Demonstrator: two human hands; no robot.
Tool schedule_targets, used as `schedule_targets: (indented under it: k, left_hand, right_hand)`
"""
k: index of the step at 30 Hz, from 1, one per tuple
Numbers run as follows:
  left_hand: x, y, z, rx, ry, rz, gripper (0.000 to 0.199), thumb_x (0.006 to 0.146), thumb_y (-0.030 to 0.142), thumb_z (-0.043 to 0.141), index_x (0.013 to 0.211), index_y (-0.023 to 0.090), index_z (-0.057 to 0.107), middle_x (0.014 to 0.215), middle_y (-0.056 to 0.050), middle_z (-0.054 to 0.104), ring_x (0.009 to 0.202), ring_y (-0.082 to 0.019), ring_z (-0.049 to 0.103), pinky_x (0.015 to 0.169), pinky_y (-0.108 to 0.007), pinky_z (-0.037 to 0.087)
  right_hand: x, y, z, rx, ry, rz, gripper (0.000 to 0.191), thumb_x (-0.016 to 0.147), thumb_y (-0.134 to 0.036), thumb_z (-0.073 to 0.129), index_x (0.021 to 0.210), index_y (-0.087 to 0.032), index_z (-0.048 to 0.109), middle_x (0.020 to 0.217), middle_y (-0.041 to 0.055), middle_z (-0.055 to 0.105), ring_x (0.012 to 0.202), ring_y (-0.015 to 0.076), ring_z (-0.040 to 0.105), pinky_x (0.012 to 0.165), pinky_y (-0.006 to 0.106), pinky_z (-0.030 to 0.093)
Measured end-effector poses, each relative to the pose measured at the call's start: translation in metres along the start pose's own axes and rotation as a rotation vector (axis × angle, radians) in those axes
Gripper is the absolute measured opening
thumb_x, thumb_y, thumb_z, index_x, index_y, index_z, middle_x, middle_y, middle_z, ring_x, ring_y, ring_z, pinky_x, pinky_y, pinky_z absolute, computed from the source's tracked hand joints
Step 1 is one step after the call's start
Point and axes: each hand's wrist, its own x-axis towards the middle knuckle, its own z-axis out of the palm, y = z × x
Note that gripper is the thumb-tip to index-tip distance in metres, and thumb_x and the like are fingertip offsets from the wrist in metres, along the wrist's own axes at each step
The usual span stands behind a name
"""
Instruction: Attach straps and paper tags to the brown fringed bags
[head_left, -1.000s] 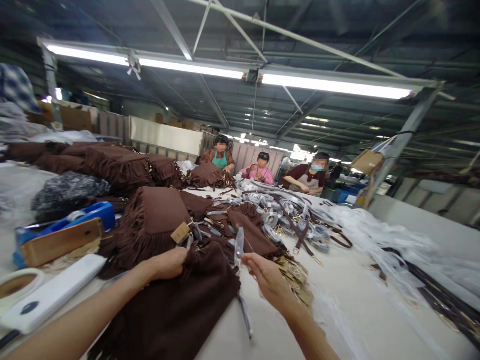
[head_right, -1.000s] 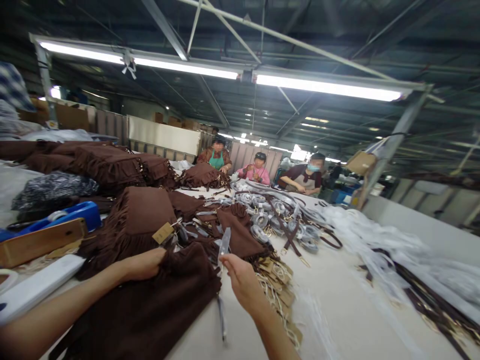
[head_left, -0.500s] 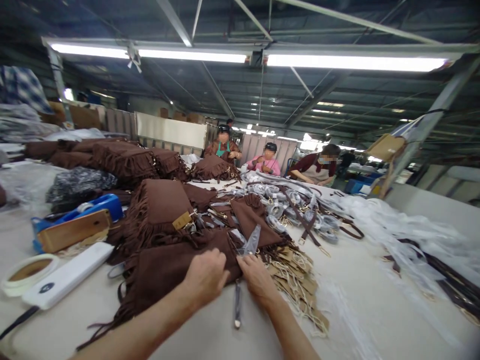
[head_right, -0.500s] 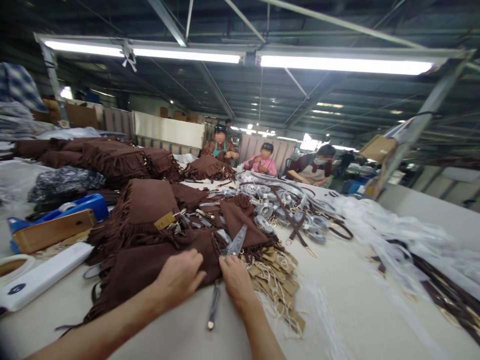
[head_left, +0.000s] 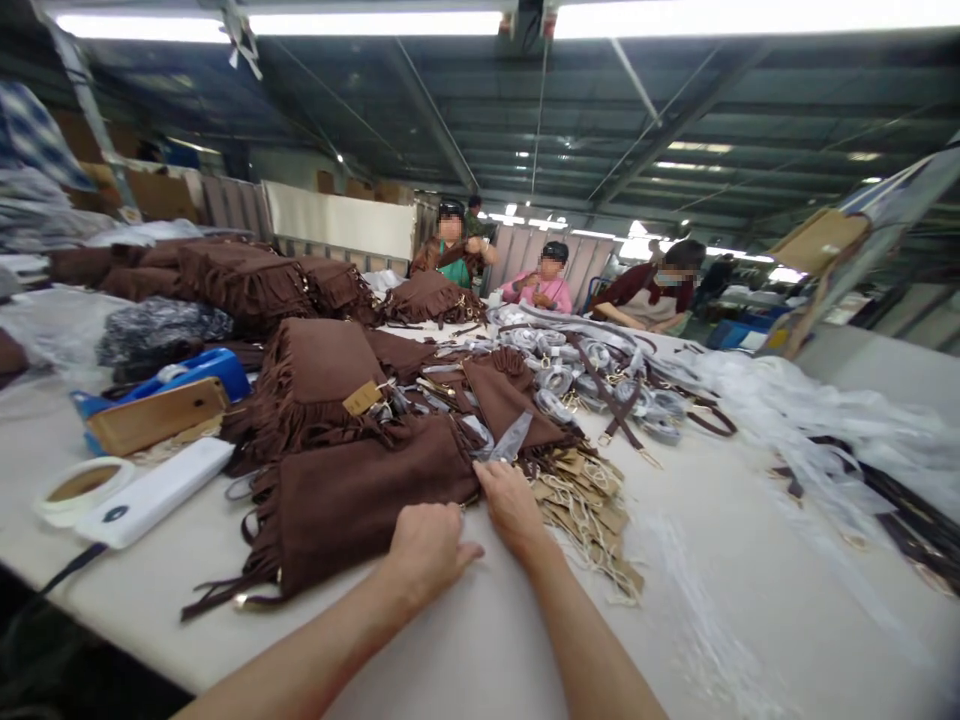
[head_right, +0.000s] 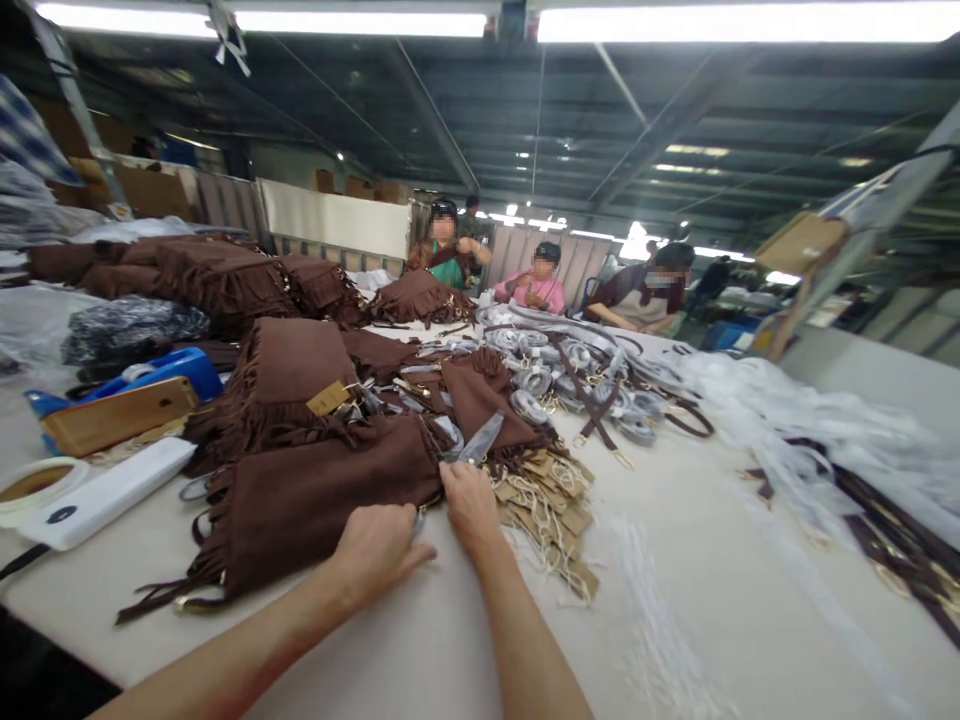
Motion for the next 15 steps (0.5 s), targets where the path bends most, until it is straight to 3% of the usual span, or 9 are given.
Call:
schedule_targets:
  k: [6, 11, 13, 15]
  left_hand:
    - [-0.001, -0.006, 0.004, 0.019, -0.051, 0.007, 0.031, 0.089, 0.013, 0.044, 0.097, 0.011, 0.074, 0.094, -0.021, 0.075, 0.091, -0.034, 0.072, 0.078, -0.043, 0.056]
    - [-0.012, -0.014, -0.011, 0.057, -0.072, -0.013, 0.034, 0.088, 0.012, 0.042, 0.096, 0.013, 0.075, 0.095, -0.02, 0.076, 0.091, -0.034, 0.072, 0.078, -0.042, 0.055]
    - [-0.025, -0.028, -0.017, 0.075, -0.095, -0.026, 0.032, 0.087, 0.013, 0.044, 0.093, 0.013, 0.075, 0.095, -0.02, 0.076, 0.092, -0.034, 0.072, 0.078, -0.042, 0.055]
    - [-0.048, -0.059, -0.016, 0.097, -0.12, -0.05, 0.032, 0.087, 0.016, 0.044, 0.09, 0.015, 0.075, 0.094, -0.019, 0.076, 0.091, -0.035, 0.072, 0.079, -0.044, 0.054]
  right_hand:
    - [0.0, 0.0, 0.002, -0.022, 0.025, 0.005, 0.044, 0.093, -0.006, 0.038, 0.132, -0.018, 0.055, 0.114, 0.0132, 0.066, 0.108, 0.0248, 0.054, 0.088, 0.034, 0.038]
    - [0.0, -0.001, 0.006, -0.041, 0.043, 0.011, 0.043, 0.093, -0.007, 0.039, 0.131, -0.018, 0.055, 0.112, 0.0131, 0.066, 0.105, 0.0254, 0.055, 0.086, 0.035, 0.039]
    - [-0.001, -0.003, 0.006, -0.049, 0.042, 0.017, 0.043, 0.093, -0.007, 0.039, 0.13, -0.017, 0.056, 0.112, 0.0135, 0.066, 0.104, 0.0263, 0.055, 0.084, 0.035, 0.04]
    - [-0.001, -0.005, 0.005, -0.049, 0.044, 0.023, 0.041, 0.093, -0.007, 0.038, 0.128, -0.015, 0.057, 0.112, 0.0146, 0.066, 0.102, 0.0278, 0.056, 0.084, 0.037, 0.04]
